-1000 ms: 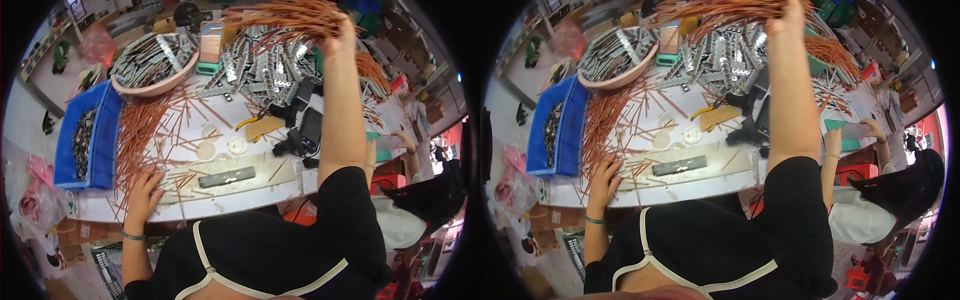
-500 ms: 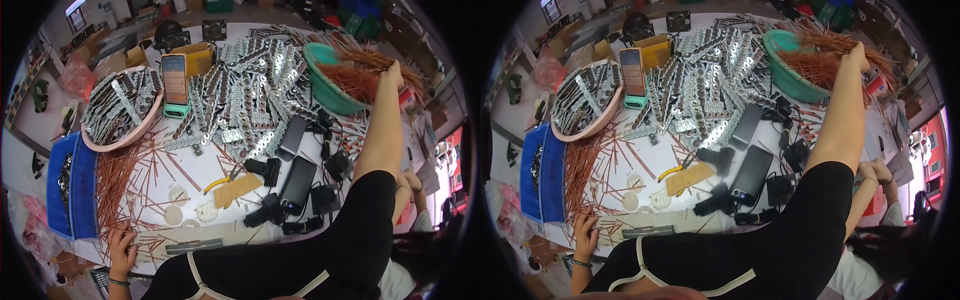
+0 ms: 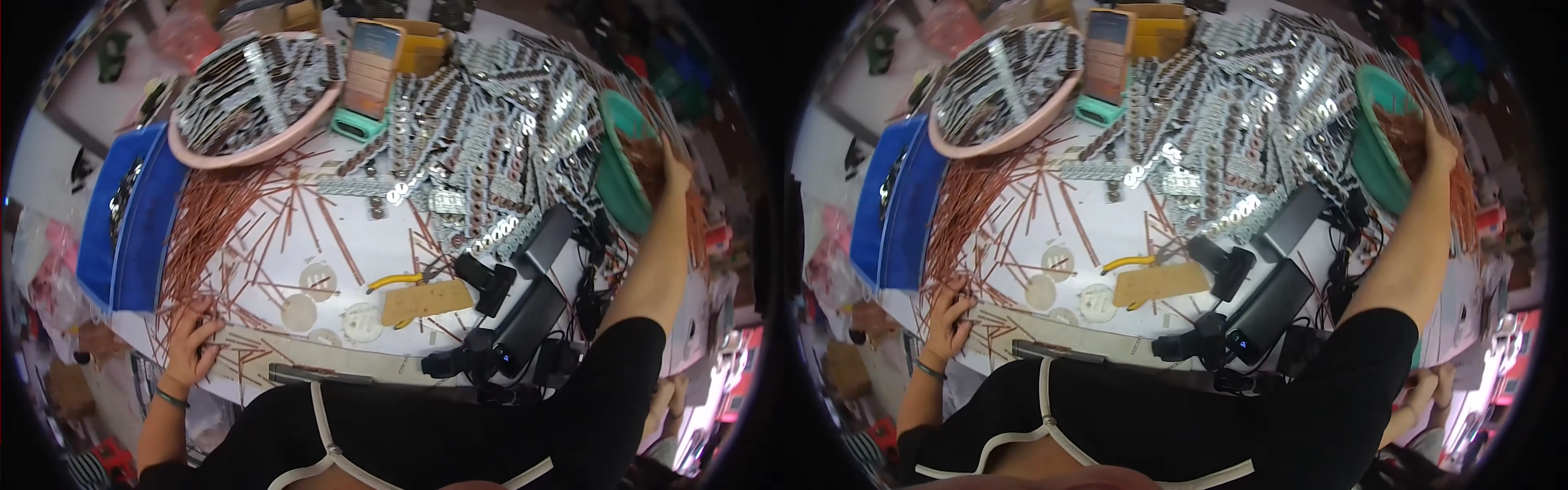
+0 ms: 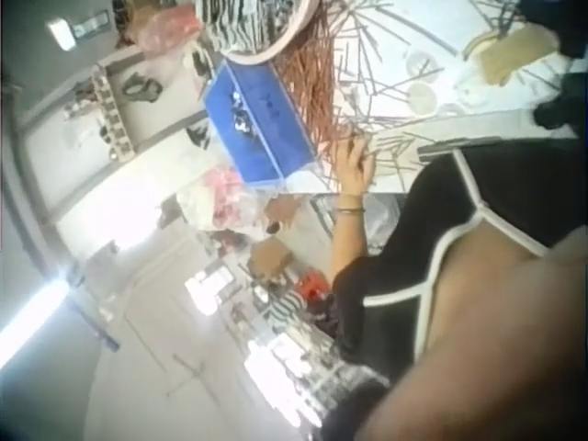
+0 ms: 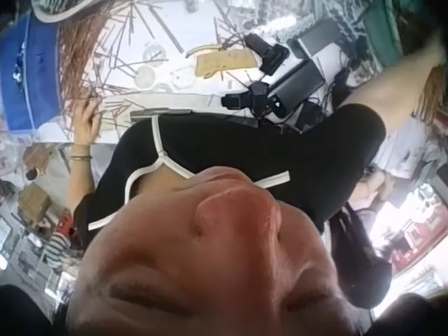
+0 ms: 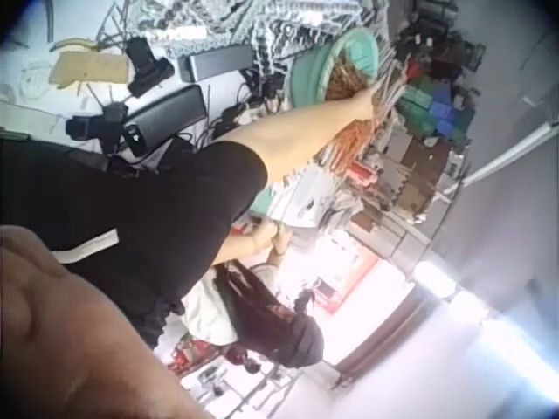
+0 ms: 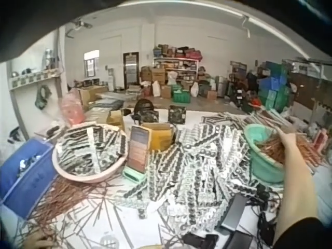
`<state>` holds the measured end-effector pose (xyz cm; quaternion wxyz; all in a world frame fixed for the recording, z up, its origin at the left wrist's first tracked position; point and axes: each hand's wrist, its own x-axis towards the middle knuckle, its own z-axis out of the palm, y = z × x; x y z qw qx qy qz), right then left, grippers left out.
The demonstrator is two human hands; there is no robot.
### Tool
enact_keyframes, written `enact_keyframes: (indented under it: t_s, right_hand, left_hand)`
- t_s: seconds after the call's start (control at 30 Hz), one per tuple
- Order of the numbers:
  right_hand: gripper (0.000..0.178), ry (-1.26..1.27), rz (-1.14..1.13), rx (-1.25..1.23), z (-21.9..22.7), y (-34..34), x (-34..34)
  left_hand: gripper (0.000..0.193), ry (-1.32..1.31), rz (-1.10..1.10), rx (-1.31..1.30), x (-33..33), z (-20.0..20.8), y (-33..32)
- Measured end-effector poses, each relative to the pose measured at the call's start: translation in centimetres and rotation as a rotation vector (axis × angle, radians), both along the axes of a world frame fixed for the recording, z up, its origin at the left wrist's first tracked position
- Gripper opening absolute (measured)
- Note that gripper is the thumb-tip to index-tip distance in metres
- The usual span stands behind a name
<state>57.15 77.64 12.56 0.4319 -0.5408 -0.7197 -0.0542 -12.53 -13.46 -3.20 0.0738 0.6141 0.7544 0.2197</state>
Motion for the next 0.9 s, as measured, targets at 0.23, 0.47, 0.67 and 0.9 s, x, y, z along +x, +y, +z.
enact_keyframes:
  t_s: [0.23,0.47,0.67,0.9]
  right_hand:
    - [0.086,-0.531,-0.217,-0.672,0.9,-8.5,-5.0]
    - [0.042,-0.076,0.425,-0.345,7.8,-28.6,-20.7]
    - [0.051,-0.429,1.146,-0.768,4.4,-51.5,-38.3]
    - [0.072,-0.635,1.457,-0.423,-7.6,-63.9,-55.0]
  left_hand:
    - [0.034,-0.005,0.01,-0.021,1.2,3.6,-1.2]
    - [0.028,-0.135,0.158,0.156,0.6,4.4,0.3]
    - [0.028,-0.393,0.249,0.268,-3.0,7.7,2.9]
    - [0.067,0.268,0.504,0.028,-10.1,1.3,7.2]
